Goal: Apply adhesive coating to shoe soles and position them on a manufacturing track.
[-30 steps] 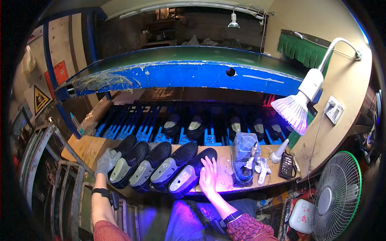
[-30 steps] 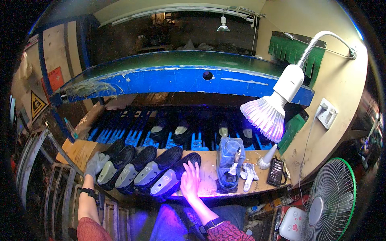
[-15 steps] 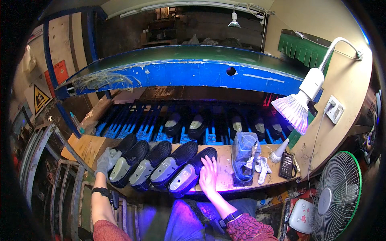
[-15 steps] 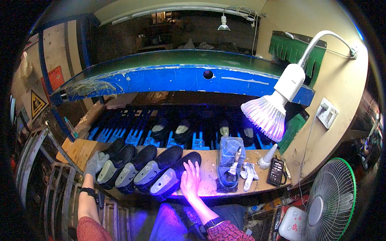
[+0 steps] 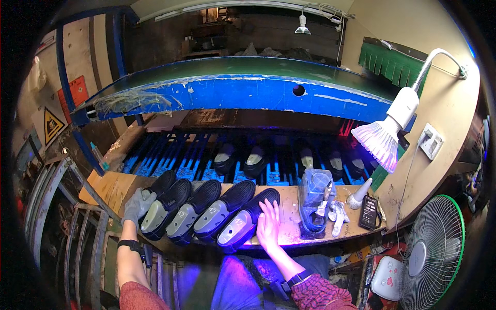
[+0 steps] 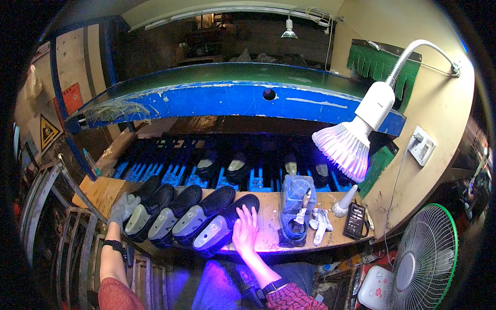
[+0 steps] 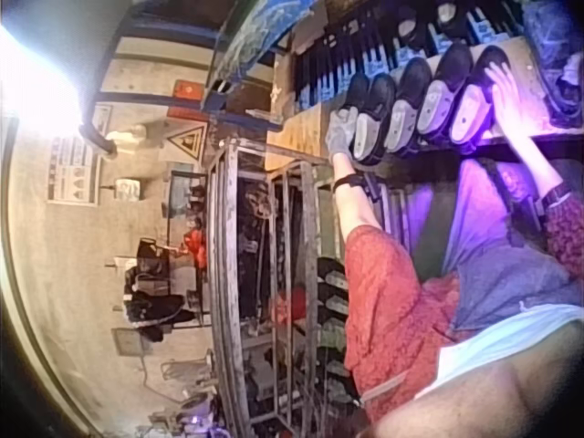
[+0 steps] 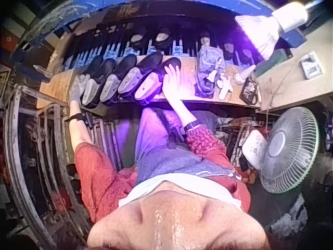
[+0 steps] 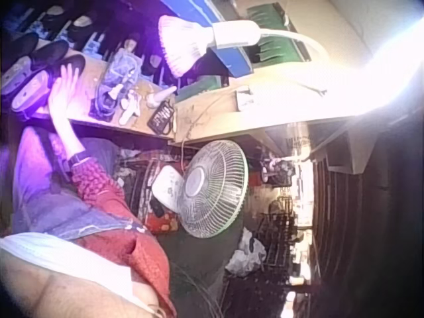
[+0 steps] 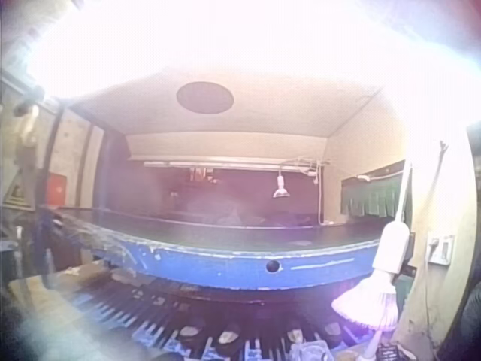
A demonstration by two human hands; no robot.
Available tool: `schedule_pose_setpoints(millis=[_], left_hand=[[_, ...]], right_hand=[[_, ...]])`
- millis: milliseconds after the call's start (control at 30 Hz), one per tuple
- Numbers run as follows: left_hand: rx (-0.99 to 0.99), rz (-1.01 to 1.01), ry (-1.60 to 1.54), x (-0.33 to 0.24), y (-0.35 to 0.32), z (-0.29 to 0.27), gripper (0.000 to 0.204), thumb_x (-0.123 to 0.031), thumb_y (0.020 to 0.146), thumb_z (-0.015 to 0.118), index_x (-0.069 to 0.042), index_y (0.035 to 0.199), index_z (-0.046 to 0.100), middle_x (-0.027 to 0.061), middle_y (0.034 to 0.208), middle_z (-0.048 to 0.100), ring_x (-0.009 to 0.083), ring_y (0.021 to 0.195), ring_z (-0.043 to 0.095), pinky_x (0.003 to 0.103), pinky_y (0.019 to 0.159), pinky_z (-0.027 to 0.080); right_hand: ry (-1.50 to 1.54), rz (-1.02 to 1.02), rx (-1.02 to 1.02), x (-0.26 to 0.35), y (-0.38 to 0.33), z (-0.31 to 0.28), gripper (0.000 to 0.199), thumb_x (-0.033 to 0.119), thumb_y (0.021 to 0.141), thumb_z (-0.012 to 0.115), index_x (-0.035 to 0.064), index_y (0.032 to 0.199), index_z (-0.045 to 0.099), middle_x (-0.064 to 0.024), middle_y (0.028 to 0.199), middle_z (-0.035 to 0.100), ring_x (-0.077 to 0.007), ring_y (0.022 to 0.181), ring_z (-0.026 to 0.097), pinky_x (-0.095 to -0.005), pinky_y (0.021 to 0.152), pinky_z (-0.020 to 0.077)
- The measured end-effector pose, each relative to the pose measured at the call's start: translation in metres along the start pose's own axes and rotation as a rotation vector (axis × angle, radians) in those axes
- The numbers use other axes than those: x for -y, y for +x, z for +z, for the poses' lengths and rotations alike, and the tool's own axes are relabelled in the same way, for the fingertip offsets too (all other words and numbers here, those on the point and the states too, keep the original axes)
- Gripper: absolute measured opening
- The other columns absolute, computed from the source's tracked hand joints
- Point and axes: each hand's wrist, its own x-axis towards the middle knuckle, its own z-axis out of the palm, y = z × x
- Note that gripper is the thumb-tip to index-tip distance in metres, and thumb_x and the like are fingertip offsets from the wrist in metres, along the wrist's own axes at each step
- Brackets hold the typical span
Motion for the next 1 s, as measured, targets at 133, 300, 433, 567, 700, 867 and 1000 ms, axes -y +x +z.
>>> schedule_pose_setpoints(millis=[133, 300, 433, 567, 700, 867, 1000], left_hand=[[0.011, -0.012, -0.004, -0.004, -0.004, -0.004, 0.074, -0.057, 0.078, 0.052, -0.005, 0.13, 0.045, 0.0227, 0.126, 0.054, 0.0369, 0.118, 0.051, 0.043, 0.099, 0.039], [0.068, -0.017, -0.018, -0.011, -0.007, -0.011, 0.085, -0.06, 0.08, 0.053, 0.001, 0.137, 0.037, 0.0245, 0.134, 0.047, 0.0347, 0.125, 0.045, 0.041, 0.104, 0.035], [0.089, -0.031, -0.017, -0.006, -0.004, -0.009, 0.087, -0.062, 0.079, 0.053, 0.001, 0.137, 0.036, 0.0245, 0.134, 0.046, 0.0346, 0.125, 0.045, 0.041, 0.104, 0.035], [0.062, -0.03, -0.003, -0.009, -0.006, -0.01, 0.088, -0.062, 0.079, 0.052, 0.001, 0.138, 0.035, 0.0246, 0.134, 0.047, 0.0347, 0.125, 0.046, 0.041, 0.104, 0.036], [0.062, -0.025, -0.001, -0.011, -0.008, -0.011, 0.087, -0.063, 0.079, 0.052, 0.001, 0.137, 0.036, 0.0246, 0.132, 0.048, 0.0351, 0.123, 0.047, 0.041, 0.103, 0.037], [0.019, -0.023, 0.008, -0.005, -0.005, -0.006, 0.075, -0.058, 0.078, 0.052, -0.004, 0.13, 0.045, 0.0224, 0.126, 0.053, 0.0367, 0.118, 0.051, 0.043, 0.098, 0.04], [0.073, -0.028, 0.006, -0.007, -0.006, -0.009, 0.086, -0.062, 0.08, 0.053, 0.0, 0.137, 0.037, 0.0248, 0.132, 0.048, 0.0346, 0.124, 0.047, 0.041, 0.103, 0.036]], right_hand=[[0.005, 0.004, 0.004, -0.001, 0.0, 0.0, 0.034, 0.009, 0.091, 0.045, 0.0062, 0.123, 0.055, -0.0168, 0.134, 0.048, -0.0391, 0.134, 0.029, -0.0489, 0.11, 0.0234], [0.008, 0.011, 0.003, -0.001, 0.0, -0.001, 0.033, 0.011, 0.092, 0.044, 0.006, 0.123, 0.055, -0.0166, 0.134, 0.048, -0.0387, 0.134, 0.029, -0.0487, 0.11, 0.0234], [-0.011, -0.004, 0.004, 0.0, 0.001, 0.001, 0.034, 0.011, 0.091, 0.045, 0.0051, 0.123, 0.055, -0.0169, 0.133, 0.048, -0.039, 0.133, 0.03, -0.0487, 0.109, 0.0243], [-0.018, -0.013, 0.0, -0.001, 0.001, 0.001, 0.034, 0.009, 0.089, 0.048, 0.0043, 0.123, 0.054, -0.0171, 0.132, 0.048, -0.0394, 0.132, 0.031, -0.0486, 0.108, 0.0258], [-0.022, -0.021, -0.007, -0.002, 0.0, 0.001, 0.035, 0.009, 0.089, 0.048, 0.0042, 0.123, 0.054, -0.0171, 0.132, 0.048, -0.0396, 0.132, 0.031, -0.0488, 0.108, 0.026], [-0.018, -0.01, 0.006, 0.0, 0.0, 0.0, 0.034, 0.009, 0.09, 0.047, 0.0042, 0.123, 0.054, -0.017, 0.134, 0.047, -0.0396, 0.133, 0.03, -0.049, 0.108, 0.0255], [-0.015, -0.01, 0.005, 0.001, 0.0, -0.001, 0.034, 0.009, 0.09, 0.047, 0.0042, 0.123, 0.054, -0.0168, 0.134, 0.047, -0.0396, 0.133, 0.03, -0.049, 0.109, 0.0253]])
